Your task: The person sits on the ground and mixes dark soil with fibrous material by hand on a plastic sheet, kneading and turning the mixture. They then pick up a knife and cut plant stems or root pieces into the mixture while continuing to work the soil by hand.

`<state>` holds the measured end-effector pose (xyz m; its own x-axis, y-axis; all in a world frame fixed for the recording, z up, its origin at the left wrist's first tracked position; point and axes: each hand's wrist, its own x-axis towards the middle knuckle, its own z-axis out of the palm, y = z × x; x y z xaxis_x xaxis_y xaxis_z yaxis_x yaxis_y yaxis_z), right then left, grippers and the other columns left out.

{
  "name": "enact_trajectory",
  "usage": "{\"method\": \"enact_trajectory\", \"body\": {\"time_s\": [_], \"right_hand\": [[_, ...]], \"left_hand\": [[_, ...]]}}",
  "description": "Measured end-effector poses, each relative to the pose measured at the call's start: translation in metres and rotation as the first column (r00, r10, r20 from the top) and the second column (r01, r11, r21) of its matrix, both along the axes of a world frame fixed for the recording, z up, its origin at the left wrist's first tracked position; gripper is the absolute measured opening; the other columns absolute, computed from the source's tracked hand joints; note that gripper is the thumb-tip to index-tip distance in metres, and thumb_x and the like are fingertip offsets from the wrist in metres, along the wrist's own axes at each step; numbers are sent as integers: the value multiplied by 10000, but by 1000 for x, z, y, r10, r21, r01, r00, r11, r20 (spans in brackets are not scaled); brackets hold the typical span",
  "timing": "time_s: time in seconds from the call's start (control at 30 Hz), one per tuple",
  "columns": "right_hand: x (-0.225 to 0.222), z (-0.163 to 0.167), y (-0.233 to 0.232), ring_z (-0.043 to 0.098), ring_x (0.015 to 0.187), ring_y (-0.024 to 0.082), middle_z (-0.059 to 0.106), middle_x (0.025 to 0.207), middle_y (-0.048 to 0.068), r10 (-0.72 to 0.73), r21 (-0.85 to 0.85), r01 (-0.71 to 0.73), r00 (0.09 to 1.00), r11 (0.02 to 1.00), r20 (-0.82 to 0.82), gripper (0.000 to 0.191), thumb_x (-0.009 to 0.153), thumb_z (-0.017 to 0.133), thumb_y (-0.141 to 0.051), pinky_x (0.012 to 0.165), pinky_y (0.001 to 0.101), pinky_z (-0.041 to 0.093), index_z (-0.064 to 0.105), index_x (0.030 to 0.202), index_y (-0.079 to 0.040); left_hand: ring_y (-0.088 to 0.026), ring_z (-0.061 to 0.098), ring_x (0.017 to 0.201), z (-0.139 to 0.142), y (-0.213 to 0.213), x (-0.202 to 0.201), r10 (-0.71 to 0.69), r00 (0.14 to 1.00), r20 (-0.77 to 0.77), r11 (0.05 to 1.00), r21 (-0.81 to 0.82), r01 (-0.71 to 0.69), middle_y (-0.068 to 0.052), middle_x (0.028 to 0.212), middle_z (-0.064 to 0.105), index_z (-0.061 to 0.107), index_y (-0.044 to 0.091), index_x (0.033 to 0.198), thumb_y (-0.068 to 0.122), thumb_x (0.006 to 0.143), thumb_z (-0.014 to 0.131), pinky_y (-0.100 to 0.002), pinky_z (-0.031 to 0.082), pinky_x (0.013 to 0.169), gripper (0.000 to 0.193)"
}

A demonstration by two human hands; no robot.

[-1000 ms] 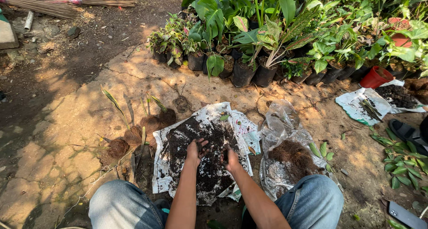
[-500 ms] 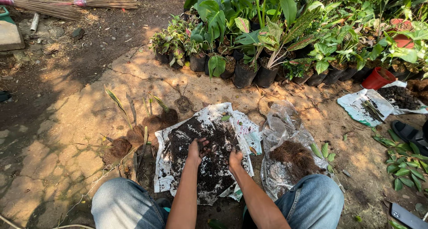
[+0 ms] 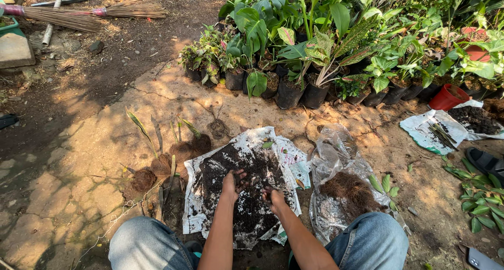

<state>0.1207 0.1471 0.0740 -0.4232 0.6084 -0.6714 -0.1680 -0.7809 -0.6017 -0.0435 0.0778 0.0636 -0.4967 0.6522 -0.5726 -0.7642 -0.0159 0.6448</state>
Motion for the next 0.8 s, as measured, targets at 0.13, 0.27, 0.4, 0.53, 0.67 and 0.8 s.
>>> {"method": "enact_trajectory", "body": {"time_s": [0.13, 0.27, 0.4, 0.53, 0.67, 0.8], "right_hand": [[1, -22, -5, 494, 588, 166, 564, 779, 73, -18, 195, -7, 992, 981, 128, 266, 996, 420, 12, 469, 335, 457, 665, 1072, 83], [11, -34, -11, 490, 669, 218, 543, 846, 114, 81, 471, -141, 986, 871, 147, 297, 972, 449, -14, 544, 345, 438, 669, 1160, 52], [15, -37, -18, 570, 987, 326, 604, 1130, 216, 79, 537, -616, 696, 577, 713, 324, 974, 519, -114, 866, 390, 473, 652, 1247, -1], [28, -45, -35, 454, 1363, 432, 441, 1469, 305, 79, 522, -776, 580, 354, 810, 424, 999, 510, -152, 1173, 429, 396, 552, 1402, -31], [42, -53, -42, 154, 1537, 440, 94, 1666, 260, 301, 430, -850, 514, 305, 803, 496, 1111, 278, -238, 1275, 456, 223, 361, 1589, -134], [44, -58, -40, 184, 1531, 417, 12, 1734, 155, 200, 291, -949, 264, -120, 944, 742, 905, 298, -96, 1223, 440, 274, 229, 1639, -190]], "left_hand": [[-134, 524, 552, -3, -1, 0, -10, 1000, -15, 1000, 0, 10, -115, 918, 706, 626, 31, 1161, 366, 1123, 185, -339, 629, 612, 555], [-143, 556, 606, -5, -3, 1, 39, 999, 5, 999, -27, -39, -115, 990, 703, 516, 140, 1186, 340, 1108, 168, -361, 635, 669, 409], [-133, 531, 607, -5, -5, 1, 0, 999, -33, 999, -45, -1, -97, 908, 636, 604, 25, 1152, 338, 1123, 173, -355, 654, 680, 533], [-132, 523, 607, -8, -7, 2, -6, 999, -45, 1000, -16, 5, -56, 817, 547, 598, 25, 1123, 339, 1121, 148, -352, 650, 685, 548], [-140, 522, 596, -14, -10, 1, 13, 1000, -15, 1000, -6, -13, -46, 785, 536, 615, 28, 1093, 322, 1124, 182, -357, 632, 664, 524], [-134, 519, 578, -19, -11, -2, 33, 999, 11, 999, -3, -33, -33, 759, 542, 628, 34, 1074, 307, 1123, 224, -356, 620, 656, 490]]}}
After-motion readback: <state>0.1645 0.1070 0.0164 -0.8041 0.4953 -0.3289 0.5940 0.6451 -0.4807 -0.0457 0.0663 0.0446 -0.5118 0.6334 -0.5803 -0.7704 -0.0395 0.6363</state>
